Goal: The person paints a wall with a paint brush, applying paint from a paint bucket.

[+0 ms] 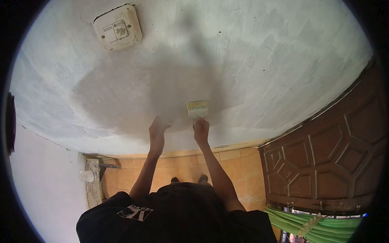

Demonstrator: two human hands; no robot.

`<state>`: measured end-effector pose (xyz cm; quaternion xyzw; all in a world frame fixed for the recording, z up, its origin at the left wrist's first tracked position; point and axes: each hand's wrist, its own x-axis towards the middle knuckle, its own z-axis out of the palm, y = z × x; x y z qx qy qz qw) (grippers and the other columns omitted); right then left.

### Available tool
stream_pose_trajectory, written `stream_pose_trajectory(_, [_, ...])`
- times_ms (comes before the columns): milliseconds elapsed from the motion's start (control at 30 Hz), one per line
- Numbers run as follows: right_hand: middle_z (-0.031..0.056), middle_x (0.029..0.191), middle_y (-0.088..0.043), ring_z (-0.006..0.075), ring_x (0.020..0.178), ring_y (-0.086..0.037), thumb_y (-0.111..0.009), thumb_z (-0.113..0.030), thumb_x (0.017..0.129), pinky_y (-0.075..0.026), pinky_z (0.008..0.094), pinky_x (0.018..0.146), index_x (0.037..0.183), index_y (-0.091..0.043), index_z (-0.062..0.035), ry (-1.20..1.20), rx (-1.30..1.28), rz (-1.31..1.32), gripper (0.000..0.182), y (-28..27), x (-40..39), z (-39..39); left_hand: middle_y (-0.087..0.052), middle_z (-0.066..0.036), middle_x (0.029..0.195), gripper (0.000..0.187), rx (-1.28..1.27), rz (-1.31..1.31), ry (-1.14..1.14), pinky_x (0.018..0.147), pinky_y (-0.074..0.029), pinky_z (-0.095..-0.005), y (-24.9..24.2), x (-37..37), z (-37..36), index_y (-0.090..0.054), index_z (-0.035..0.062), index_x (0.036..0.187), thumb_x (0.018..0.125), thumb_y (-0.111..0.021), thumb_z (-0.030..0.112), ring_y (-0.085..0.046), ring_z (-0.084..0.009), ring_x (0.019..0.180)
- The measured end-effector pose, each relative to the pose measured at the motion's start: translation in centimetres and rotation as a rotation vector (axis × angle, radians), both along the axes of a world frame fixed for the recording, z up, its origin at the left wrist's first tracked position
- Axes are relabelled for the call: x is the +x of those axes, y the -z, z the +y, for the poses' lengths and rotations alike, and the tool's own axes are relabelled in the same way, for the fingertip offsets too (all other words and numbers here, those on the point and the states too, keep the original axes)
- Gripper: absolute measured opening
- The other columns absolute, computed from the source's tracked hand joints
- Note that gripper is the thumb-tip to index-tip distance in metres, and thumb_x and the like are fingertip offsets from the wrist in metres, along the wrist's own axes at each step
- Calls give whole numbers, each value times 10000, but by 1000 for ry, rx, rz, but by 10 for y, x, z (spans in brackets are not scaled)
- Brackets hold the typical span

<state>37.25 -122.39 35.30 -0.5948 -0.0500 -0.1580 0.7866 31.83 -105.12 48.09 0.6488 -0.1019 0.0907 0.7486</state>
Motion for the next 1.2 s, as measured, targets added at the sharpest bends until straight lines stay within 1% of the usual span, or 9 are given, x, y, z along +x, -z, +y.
stream_pose_trajectory(200, [-59, 522, -307, 42, 428, -285, -406, -382, 1014, -214, 237, 398, 647, -344, -117, 22, -79, 180, 457, 62, -44, -12, -615, -64, 1097, 220, 57, -19, -16, 860, -433, -308, -7, -4, 4, -579, 25, 1112, 972, -505, 177, -560, -155, 1001])
stream_pose_trajectory(300, [-57, 518, -312, 45, 425, -284, -408, -396, 1011, -212, 241, 397, 643, -346, -115, 35, 80, 66, 468, 11, -40, 5, -617, -63, 1099, 224, 46, -34, -26, 859, -435, -308, -1, 0, 7, -579, 26, 1113, 972, -507, 185, -562, -156, 1002])
stream_pose_trajectory(433, [-74, 565, -279, 43, 497, -279, -444, -263, 1005, -225, 240, 432, 622, -346, -116, 11, -27, 23, 421, -22, -9, 6, -618, -60, 1102, 225, 38, -25, -31, 859, -436, -307, -1, 0, 4, -579, 30, 1113, 972, -508, 190, -562, -156, 1001])
stream_pose_trajectory(500, [-73, 565, -285, 38, 498, -282, -447, -272, 1006, -227, 234, 432, 630, -358, -107, -25, 25, -32, 420, -9, 2, 8, -617, -58, 1103, 224, 45, -26, -37, 858, -436, -307, -3, -1, 3, -579, 32, 1112, 971, -509, 191, -562, -155, 1000])
stream_pose_trajectory(600, [-73, 568, -293, 34, 494, -280, -449, -292, 1007, -228, 227, 433, 634, -358, -107, -54, 72, 86, 426, 39, -20, 4, -616, -58, 1105, 218, 53, -28, -29, 858, -435, -306, -1, -3, 5, -577, 32, 1111, 970, -509, 183, -561, -153, 999])
stream_pose_trajectory(667, [-61, 536, -300, 43, 454, -286, -422, -352, 1011, -224, 235, 411, 628, -348, -114, 4, -30, 190, 457, 56, -49, 0, -617, -59, 1102, 218, 44, -14, -35, 857, -435, -306, -4, -7, 5, -577, 30, 1110, 970, -511, 182, -561, -153, 1000])
stream_pose_trajectory(933, [-71, 557, -286, 41, 478, -264, -444, -360, 1006, -222, 247, 424, 626, -335, -120, 12, 47, 57, 463, -19, -23, 8, -619, -61, 1093, 222, 22, -19, -42, 856, -434, -306, -4, -6, 5, -579, 34, 1111, 971, -516, 194, -563, -156, 1002])
stream_pose_trajectory(1067, [-67, 551, -282, 49, 474, -264, -457, -354, 1000, -234, 259, 427, 622, -345, -118, 31, -5, 108, 460, 18, -15, 7, -619, -62, 1097, 229, 11, -24, -29, 858, -434, -307, -3, -7, 1, -580, 37, 1111, 971, -519, 207, -564, -158, 1005])
stream_pose_trajectory(1200, [-65, 533, -269, 49, 449, -261, -435, -396, 1001, -220, 251, 418, 602, -319, -129, 78, -40, 297, 494, 64, -65, 8, -619, -60, 1097, 235, 7, -15, -30, 859, -433, -306, -8, -8, 2, -579, 37, 1113, 971, -523, 215, -564, -158, 1004])
